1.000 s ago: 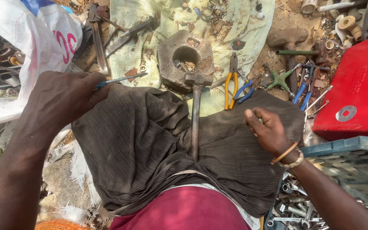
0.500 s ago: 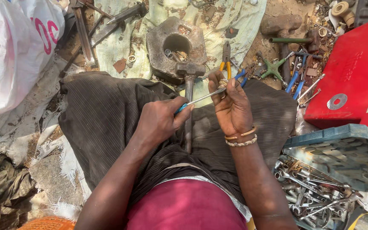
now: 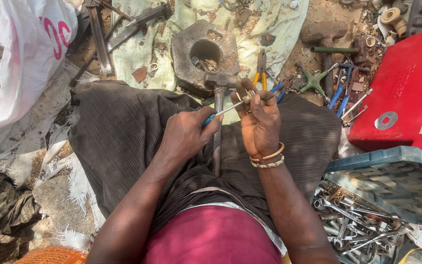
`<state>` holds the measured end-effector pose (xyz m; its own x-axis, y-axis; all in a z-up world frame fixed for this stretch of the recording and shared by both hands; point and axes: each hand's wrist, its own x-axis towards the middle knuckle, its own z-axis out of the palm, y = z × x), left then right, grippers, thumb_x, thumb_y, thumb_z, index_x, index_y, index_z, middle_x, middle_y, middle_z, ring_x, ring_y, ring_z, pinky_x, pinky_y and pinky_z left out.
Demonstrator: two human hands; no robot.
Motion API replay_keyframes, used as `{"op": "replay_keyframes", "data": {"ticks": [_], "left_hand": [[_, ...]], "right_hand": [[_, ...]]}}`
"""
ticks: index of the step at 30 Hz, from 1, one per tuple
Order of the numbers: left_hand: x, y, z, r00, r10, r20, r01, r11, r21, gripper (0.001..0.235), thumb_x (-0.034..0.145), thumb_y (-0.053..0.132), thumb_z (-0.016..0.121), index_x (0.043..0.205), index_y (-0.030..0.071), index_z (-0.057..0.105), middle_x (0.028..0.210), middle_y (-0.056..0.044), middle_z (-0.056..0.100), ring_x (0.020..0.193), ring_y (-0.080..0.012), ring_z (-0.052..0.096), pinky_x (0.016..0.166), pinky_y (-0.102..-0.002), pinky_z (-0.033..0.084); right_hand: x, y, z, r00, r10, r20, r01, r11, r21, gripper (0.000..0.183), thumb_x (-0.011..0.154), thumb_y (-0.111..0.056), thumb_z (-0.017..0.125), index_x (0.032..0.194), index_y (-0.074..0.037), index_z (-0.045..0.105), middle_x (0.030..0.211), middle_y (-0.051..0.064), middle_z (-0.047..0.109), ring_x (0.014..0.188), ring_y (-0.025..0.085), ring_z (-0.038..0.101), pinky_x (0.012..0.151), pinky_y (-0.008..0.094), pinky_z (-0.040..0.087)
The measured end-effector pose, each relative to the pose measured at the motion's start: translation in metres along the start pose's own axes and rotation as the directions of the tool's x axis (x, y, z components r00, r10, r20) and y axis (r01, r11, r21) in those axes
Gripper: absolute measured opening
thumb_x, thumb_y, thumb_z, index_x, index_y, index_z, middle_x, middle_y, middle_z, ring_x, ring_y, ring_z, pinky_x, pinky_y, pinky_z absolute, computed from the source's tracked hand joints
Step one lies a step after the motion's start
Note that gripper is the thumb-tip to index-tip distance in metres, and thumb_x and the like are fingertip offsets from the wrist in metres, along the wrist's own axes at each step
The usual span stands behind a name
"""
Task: The person is sitting on the ground and using a hammer and screwdriver to work on small metal parts placed on a stone anvil. They repeatedly strike the parts and adjust them with pliers and a screwdriver.
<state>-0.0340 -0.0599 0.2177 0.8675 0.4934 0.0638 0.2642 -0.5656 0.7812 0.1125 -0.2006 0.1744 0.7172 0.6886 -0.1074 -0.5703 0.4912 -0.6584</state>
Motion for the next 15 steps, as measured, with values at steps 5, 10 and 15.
{"op": "replay_keyframes", "data": {"ticks": [5, 10, 15], "left_hand": [[0.002, -0.024, 0.013, 0.999, 0.032, -0.011, -0.032, 0.998, -0.047, 0.031, 0.098, 0.038, 0.068, 0.102, 0.008, 0.075, 0.058, -0.014, 0.062, 0.054, -0.0334, 0.067, 0.053, -0.046, 0.052], [0.024, -0.054, 0.003, 0.990, 0.140, 0.012, -0.141, 0.986, 0.087, 0.030, 0.101, 0.037, 0.066, 0.095, 0.008, 0.073, 0.059, -0.012, 0.063, 0.055, -0.0326, 0.067, 0.054, -0.048, 0.051], [0.069, -0.142, -0.061, 0.972, -0.151, 0.180, 0.082, 0.935, 0.344, 0.043, 0.099, 0.053, 0.066, 0.097, 0.012, 0.076, 0.067, -0.012, 0.070, 0.061, -0.0309, 0.068, 0.060, -0.045, 0.055]], "right_hand": [[0.007, 0.014, -0.002, 1.000, -0.016, 0.002, 0.017, 0.998, -0.064, 0.038, 0.105, -0.016, 0.065, 0.139, -0.007, 0.051, 0.143, 0.021, 0.058, 0.137, 0.033, 0.056, 0.121, 0.048, 0.048], [0.022, 0.029, -0.022, 0.998, 0.004, -0.066, -0.015, 0.986, -0.164, 0.047, 0.104, -0.023, 0.066, 0.142, -0.005, 0.046, 0.141, 0.024, 0.059, 0.133, 0.033, 0.060, 0.114, 0.047, 0.052], [0.014, 0.058, -0.055, 0.929, 0.040, -0.368, -0.292, 0.692, -0.661, 0.062, 0.093, -0.025, 0.075, 0.144, -0.001, 0.049, 0.134, 0.022, 0.062, 0.120, 0.028, 0.063, 0.098, 0.041, 0.056]]}}
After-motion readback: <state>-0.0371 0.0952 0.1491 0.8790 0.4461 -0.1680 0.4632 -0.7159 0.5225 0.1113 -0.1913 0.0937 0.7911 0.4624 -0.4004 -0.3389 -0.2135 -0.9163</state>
